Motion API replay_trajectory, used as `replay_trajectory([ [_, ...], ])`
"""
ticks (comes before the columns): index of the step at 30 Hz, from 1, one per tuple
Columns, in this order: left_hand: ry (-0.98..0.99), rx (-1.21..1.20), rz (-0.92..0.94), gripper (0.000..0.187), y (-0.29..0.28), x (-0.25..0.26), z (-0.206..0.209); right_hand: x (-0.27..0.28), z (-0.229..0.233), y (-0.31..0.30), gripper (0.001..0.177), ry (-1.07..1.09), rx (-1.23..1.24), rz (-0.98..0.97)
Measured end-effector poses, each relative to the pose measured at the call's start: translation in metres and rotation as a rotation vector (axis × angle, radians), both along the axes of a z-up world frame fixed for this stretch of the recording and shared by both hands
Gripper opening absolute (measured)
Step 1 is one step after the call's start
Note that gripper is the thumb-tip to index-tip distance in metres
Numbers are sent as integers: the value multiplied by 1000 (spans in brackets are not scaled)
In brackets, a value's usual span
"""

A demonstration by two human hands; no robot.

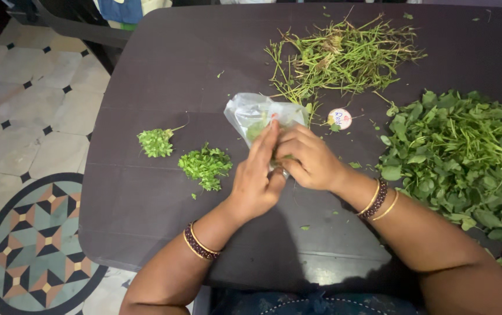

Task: The person sorts green leafy vegetables on a table, picking up stems and leaves and placing them into a clear plastic bag. They handle the vegetables by hand, separating usable parts from stems and discarding unwanted pieces.

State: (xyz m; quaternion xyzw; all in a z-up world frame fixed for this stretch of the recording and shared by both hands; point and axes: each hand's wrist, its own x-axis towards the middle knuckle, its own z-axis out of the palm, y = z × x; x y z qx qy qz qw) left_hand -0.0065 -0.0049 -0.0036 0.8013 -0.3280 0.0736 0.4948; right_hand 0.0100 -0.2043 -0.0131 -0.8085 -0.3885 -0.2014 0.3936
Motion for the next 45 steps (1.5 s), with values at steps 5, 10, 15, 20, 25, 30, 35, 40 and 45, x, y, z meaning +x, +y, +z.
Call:
replay_trajectory([
  [5,-82,45,-10,87,0,-1,4,12,-17,2,38,-27,-274,-38],
  [10,-298,103,-132,84,-7,-14,4,-1,-26,6,12,243,-456,-365],
  [15,-229,119,-144,82,-9,-16,4,-2,-2,19,34,103,-308,-242],
  [20,-205,128,-170,86,-9,-17,6,-1,12,22,51,459,-391,-287],
  [25,-273,96,51,84,-5,-11,13,-2,23,8,28,73,-309,-151],
  [30,-64,-59,257,89,15,5,15,-5,50,-17,15,10,11,-218],
  [35,84,-480,207,94,24,18,5,19,75,-56,13,308,75,-558],
  [40,428,-778,170,99,26,28,1,54,67,-81,50,365,-633,-797],
  [45,327,-779,114,101,23,28,0,104,19,-72,75,96,-691,-704],
])
